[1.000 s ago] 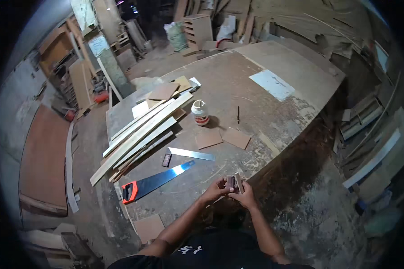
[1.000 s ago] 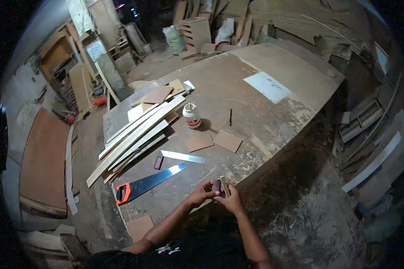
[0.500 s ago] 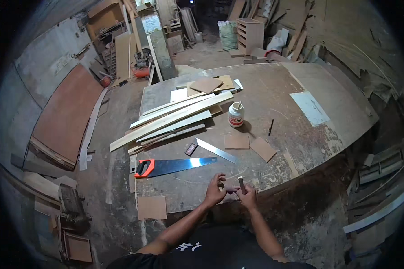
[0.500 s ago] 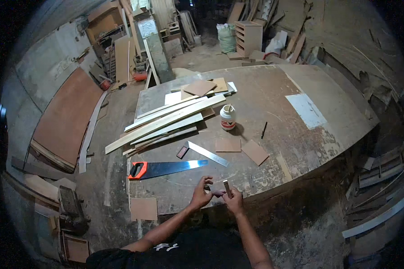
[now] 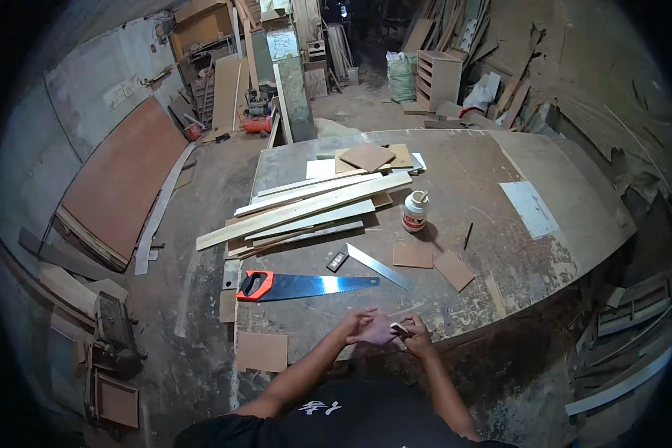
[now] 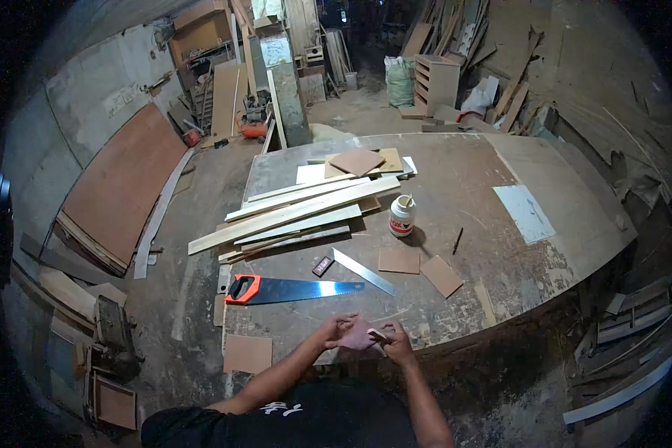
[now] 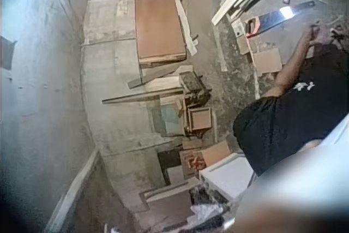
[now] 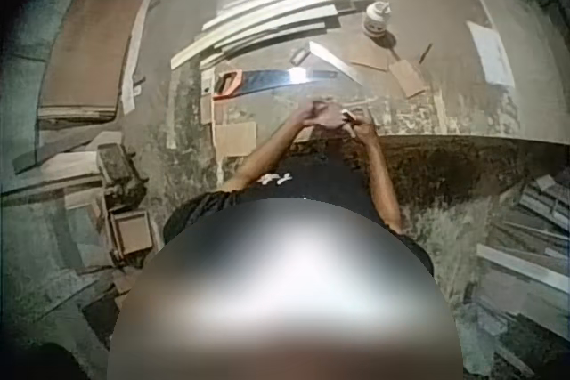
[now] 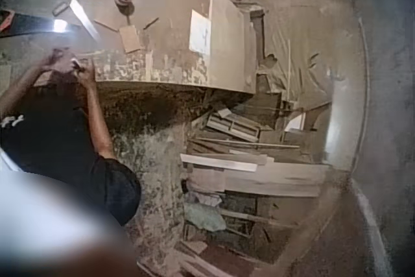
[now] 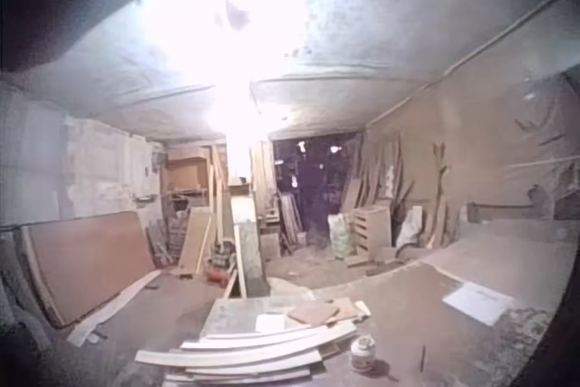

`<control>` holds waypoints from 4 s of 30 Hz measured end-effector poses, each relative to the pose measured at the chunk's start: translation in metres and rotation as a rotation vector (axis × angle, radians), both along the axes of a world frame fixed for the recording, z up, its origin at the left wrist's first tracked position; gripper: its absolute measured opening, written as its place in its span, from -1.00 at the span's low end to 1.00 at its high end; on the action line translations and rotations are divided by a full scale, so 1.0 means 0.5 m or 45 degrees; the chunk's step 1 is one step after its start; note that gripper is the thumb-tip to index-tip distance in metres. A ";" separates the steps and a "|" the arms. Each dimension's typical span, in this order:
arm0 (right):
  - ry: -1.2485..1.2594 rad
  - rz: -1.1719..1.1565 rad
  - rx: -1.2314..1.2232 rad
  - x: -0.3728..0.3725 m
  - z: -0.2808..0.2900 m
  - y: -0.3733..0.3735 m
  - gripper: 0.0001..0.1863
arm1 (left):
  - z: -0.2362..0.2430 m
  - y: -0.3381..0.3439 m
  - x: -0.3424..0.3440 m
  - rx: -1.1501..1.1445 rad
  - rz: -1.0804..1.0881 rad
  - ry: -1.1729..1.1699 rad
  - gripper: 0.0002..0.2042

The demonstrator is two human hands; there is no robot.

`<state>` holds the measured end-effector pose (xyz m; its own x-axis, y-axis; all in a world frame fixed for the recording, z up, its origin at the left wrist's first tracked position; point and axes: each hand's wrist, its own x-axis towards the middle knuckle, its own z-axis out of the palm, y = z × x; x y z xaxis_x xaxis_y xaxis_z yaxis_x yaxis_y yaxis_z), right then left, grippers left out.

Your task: Saw a small piece of wood from a larger plank and sand the edges of the cut piece.

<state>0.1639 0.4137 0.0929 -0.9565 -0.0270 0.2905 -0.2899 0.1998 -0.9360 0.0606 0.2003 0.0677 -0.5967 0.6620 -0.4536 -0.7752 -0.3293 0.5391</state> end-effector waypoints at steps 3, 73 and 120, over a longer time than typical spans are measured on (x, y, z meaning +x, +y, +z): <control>-0.060 -0.153 0.146 0.003 -0.015 0.011 -0.63 | 0.014 0.002 -0.005 -0.364 -0.162 0.447 -0.46; -0.571 -0.881 1.149 -0.036 -0.045 -0.146 -0.50 | -0.048 -0.049 -0.053 -1.103 -0.477 2.447 -0.39; -1.113 -0.826 0.902 -0.045 -0.097 -0.218 -0.75 | -0.051 0.000 -0.044 -1.282 -0.754 2.359 -0.44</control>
